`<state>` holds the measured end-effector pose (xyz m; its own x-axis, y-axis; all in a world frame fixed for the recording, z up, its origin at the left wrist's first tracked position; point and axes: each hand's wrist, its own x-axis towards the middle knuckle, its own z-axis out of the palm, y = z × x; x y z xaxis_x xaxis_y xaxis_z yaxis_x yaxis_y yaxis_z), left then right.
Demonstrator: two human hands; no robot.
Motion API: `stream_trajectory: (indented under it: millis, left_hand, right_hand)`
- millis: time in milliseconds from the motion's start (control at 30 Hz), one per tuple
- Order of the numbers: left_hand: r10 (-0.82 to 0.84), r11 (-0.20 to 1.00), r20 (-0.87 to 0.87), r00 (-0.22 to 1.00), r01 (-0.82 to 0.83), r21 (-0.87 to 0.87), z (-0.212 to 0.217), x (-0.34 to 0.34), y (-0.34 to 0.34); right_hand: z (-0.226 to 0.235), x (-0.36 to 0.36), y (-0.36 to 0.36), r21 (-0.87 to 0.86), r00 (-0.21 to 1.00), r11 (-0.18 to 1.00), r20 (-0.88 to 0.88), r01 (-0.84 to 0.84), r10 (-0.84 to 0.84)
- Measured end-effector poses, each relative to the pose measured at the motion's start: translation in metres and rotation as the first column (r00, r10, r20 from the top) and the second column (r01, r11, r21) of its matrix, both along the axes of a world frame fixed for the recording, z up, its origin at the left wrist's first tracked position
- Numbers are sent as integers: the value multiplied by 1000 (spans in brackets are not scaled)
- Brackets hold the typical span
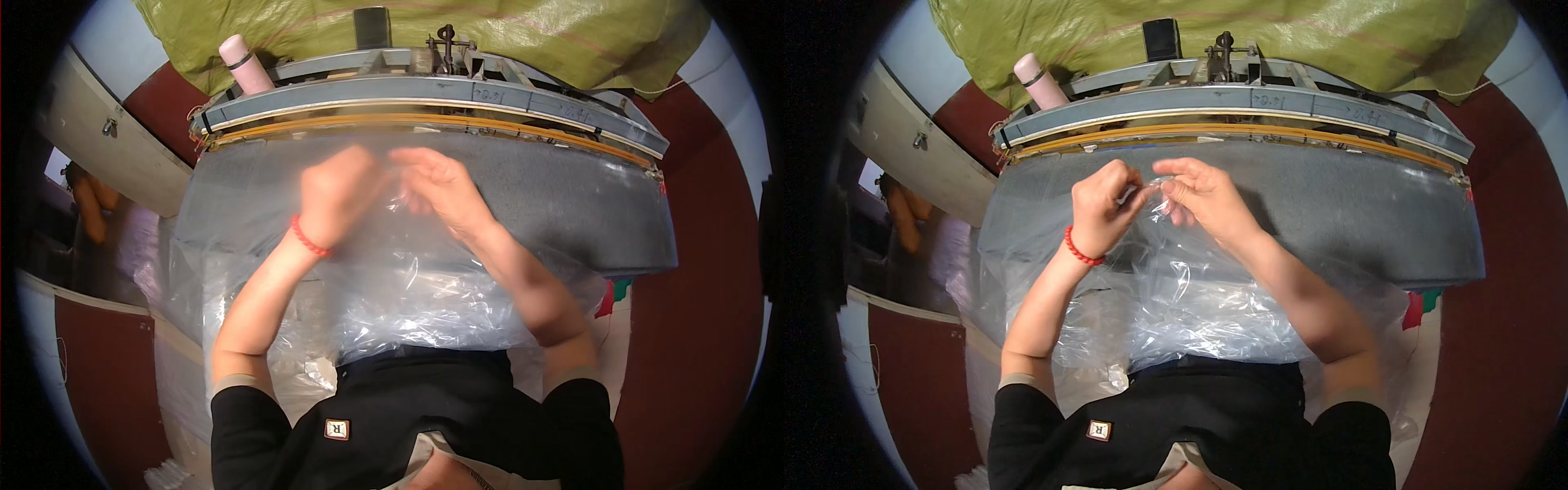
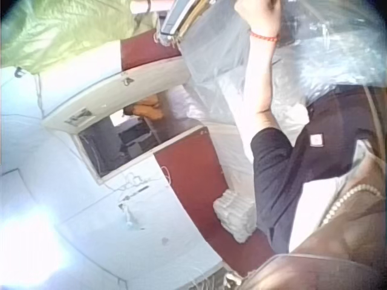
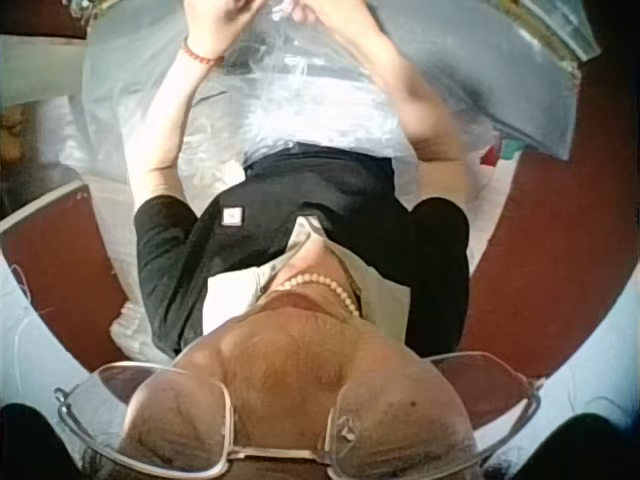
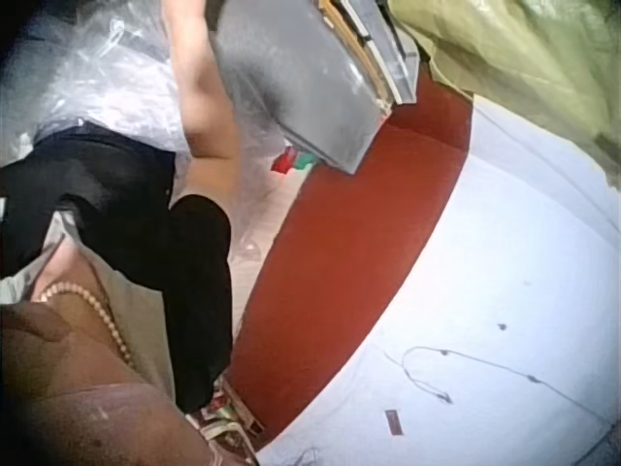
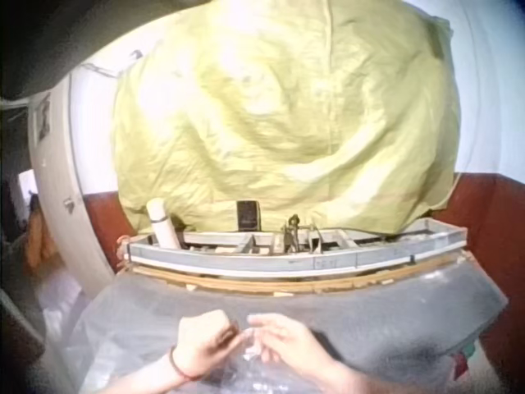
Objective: Using a heat sealing machine to seal large clear plastic bags.
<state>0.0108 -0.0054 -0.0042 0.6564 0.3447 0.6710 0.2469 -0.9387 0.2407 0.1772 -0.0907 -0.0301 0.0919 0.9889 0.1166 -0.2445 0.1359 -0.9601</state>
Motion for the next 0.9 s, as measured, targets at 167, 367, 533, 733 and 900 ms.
stream_trajectory:
  millis: [167,367,533,733,900]
  left_hand:
    - [66,993,184,981,-82,79,-10,17,-4]
    - [-339,223,169,925,254,-941,-34,23,-41]
    - [-688,-129,297,662,292,-948,-35,-36,-54]
    - [-434,55,-192,880,-187,-981,-26,-190,1]
    - [66,267,-261,963,-270,-925,37,-304,78]
  right_hand:
    - [-5,-5,23,-129,999,991,34,33,-29]
    - [-35,47,30,42,957,966,-151,257,-248]
    - [-82,186,-6,139,548,589,248,796,-799]
    - [-113,395,-168,380,-125,265,747,886,-653]
    - [-113,444,-254,500,-395,230,835,835,-382]
